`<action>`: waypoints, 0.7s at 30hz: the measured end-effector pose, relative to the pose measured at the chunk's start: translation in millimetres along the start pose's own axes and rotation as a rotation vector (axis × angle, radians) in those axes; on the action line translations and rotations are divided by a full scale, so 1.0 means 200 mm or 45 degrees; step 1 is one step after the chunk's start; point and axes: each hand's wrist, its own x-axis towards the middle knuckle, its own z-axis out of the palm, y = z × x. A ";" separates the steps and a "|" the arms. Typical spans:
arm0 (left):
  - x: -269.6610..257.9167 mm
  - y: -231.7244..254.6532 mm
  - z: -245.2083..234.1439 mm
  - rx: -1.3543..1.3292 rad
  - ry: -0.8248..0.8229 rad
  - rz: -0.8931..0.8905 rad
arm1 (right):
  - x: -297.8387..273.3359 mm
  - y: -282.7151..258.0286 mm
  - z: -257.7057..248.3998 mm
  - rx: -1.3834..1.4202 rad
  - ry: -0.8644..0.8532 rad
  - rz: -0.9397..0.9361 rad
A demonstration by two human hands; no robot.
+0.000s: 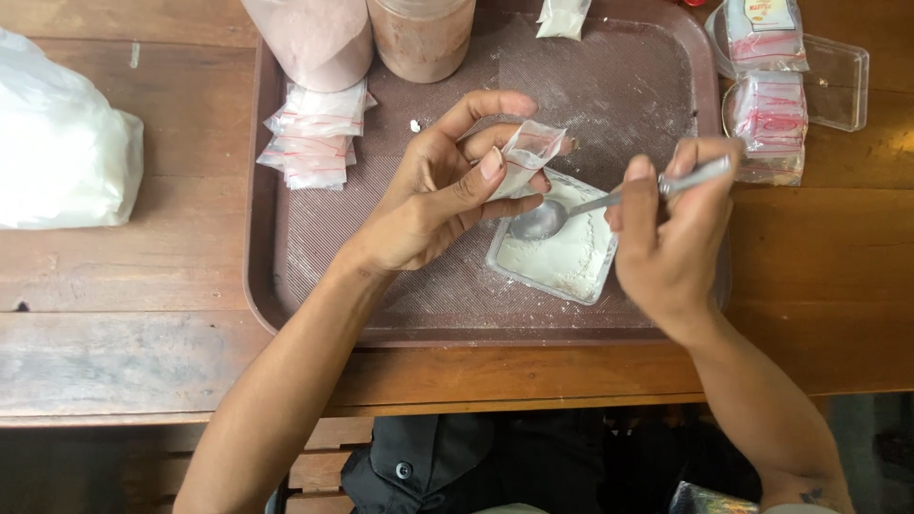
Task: Portioning white powder from a container into small plastic bags using a spoon on a tray.
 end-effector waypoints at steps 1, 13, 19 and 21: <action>0.00 0.00 0.00 -0.007 -0.006 0.003 | 0.02 -0.01 0.00 0.073 -0.019 0.100; -0.01 0.02 0.00 0.029 -0.065 0.039 | 0.03 0.05 -0.02 0.146 0.019 0.081; 0.00 0.00 -0.01 -0.015 -0.055 0.044 | -0.06 0.09 0.00 -0.121 0.072 -0.205; 0.00 0.01 -0.01 0.014 -0.049 0.033 | -0.05 0.07 0.00 -0.133 0.068 -0.166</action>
